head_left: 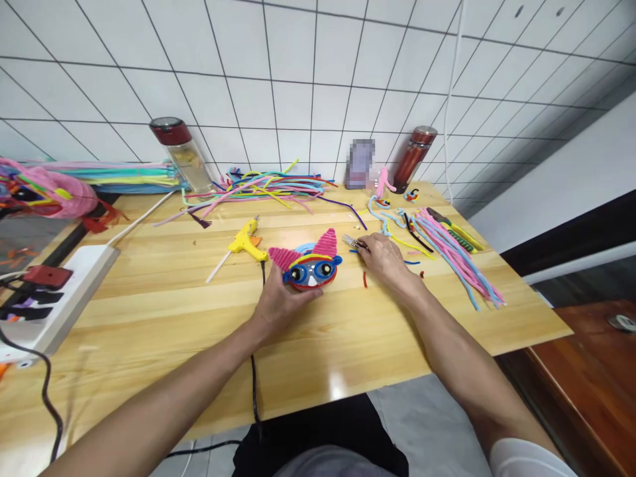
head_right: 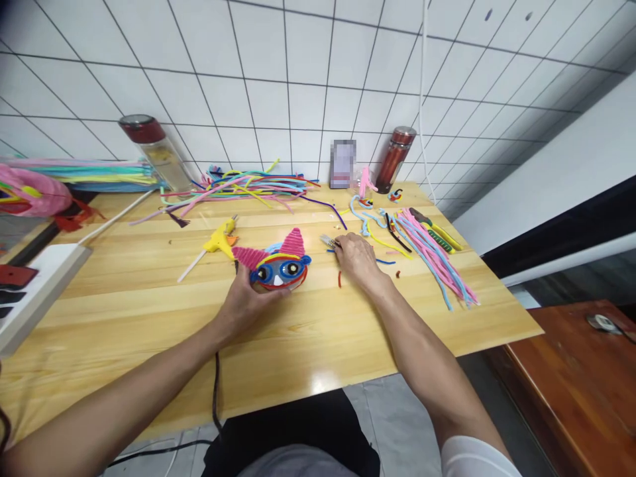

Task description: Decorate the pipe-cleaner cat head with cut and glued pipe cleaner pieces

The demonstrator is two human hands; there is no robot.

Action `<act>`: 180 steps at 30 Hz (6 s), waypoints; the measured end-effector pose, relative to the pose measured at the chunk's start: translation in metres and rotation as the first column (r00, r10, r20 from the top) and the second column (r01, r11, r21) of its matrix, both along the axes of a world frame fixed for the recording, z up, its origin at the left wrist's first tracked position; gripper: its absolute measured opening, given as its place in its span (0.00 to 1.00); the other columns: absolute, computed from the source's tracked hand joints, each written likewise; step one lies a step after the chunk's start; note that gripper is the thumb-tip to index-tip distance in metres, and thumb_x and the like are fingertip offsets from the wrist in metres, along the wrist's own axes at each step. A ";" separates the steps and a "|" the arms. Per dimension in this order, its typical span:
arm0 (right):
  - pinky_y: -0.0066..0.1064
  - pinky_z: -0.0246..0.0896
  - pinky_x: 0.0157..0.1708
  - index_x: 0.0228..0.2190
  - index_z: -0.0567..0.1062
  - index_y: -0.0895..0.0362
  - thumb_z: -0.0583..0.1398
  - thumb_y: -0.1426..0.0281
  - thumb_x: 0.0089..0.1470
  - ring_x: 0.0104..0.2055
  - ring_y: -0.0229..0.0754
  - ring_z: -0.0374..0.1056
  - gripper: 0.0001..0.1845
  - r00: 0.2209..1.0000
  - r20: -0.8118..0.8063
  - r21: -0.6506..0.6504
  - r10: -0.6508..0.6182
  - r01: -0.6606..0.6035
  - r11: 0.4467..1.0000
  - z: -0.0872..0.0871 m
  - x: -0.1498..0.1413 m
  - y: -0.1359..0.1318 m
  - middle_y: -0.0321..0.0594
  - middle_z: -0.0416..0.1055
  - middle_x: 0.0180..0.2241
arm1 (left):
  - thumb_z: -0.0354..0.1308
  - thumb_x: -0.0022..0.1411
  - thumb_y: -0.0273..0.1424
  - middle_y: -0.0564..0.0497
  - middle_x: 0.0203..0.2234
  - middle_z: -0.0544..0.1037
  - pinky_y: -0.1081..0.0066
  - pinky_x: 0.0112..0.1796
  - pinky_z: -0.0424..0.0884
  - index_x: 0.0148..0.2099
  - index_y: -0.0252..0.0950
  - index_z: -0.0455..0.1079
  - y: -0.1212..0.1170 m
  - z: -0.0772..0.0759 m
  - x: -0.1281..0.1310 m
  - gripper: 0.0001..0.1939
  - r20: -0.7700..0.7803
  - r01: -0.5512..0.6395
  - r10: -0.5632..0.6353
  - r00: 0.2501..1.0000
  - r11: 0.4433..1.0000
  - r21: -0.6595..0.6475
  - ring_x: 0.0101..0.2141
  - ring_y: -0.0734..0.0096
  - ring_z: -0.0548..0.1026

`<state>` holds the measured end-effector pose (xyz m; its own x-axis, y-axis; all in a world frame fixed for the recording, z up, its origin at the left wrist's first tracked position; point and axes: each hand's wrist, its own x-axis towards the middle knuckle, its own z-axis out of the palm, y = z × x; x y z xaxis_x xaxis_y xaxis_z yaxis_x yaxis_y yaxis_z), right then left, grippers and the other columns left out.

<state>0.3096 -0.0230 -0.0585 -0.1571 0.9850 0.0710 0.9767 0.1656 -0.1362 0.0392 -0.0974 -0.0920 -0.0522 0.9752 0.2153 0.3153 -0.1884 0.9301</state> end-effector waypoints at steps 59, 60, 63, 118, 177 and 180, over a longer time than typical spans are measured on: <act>0.32 0.67 0.38 0.37 0.81 0.54 0.59 0.66 0.59 0.36 0.46 0.77 0.11 0.864 -0.459 -0.003 0.205 -0.232 0.973 0.009 -0.032 -0.034 0.37 0.81 0.30 | 0.81 0.43 0.41 0.40 0.55 0.74 0.48 0.62 0.70 0.61 0.35 0.62 -0.002 -0.003 0.004 0.47 0.011 0.043 -0.044 0.999 0.997 0.070 0.59 0.48 0.74; 0.32 0.67 0.38 0.36 0.81 0.54 0.59 0.66 0.59 0.36 0.46 0.77 0.10 0.863 -0.460 -0.001 0.207 -0.233 0.972 0.007 -0.033 -0.033 0.37 0.81 0.30 | 0.81 0.43 0.41 0.40 0.56 0.74 0.48 0.62 0.69 0.61 0.35 0.62 -0.002 -0.003 0.004 0.48 0.015 0.044 -0.045 0.999 0.997 0.061 0.59 0.48 0.74; 0.34 0.69 0.41 0.40 0.81 0.54 0.58 0.67 0.59 0.39 0.46 0.78 0.12 0.818 -0.537 0.007 0.207 -0.241 0.970 -0.003 -0.034 -0.033 0.39 0.83 0.36 | 0.81 0.41 0.42 0.39 0.55 0.74 0.47 0.60 0.71 0.60 0.34 0.61 0.000 -0.005 0.005 0.49 0.023 0.024 -0.024 0.999 1.000 0.003 0.57 0.46 0.75; 0.29 0.67 0.37 0.54 0.78 0.53 0.57 0.80 0.57 0.34 0.40 0.75 0.25 0.688 -0.635 0.174 0.350 -0.314 0.933 -0.020 -0.036 -0.046 0.39 0.82 0.38 | 0.79 0.43 0.51 0.42 0.54 0.79 0.46 0.58 0.75 0.59 0.39 0.69 -0.004 0.000 -0.004 0.45 -0.119 0.115 -0.115 0.986 0.993 -0.002 0.56 0.44 0.78; 0.37 0.66 0.38 0.41 0.81 0.54 0.63 0.64 0.59 0.38 0.47 0.76 0.10 0.937 -0.258 0.079 -0.237 0.265 0.961 0.003 0.090 -0.111 0.43 0.82 0.39 | 0.77 0.47 0.46 0.37 0.60 0.75 0.45 0.64 0.66 0.64 0.35 0.67 0.000 -0.002 -0.003 0.46 -0.055 0.180 -0.180 0.982 0.984 -0.001 0.61 0.44 0.74; 0.37 0.67 0.41 0.43 0.80 0.54 0.62 0.66 0.60 0.41 0.48 0.76 0.11 0.946 -0.189 0.091 -0.262 0.283 0.955 -0.019 0.093 -0.123 0.45 0.81 0.41 | 0.77 0.47 0.46 0.37 0.60 0.75 0.45 0.64 0.67 0.64 0.36 0.67 0.000 -0.003 -0.004 0.46 -0.053 0.173 -0.172 0.984 0.985 0.016 0.61 0.43 0.73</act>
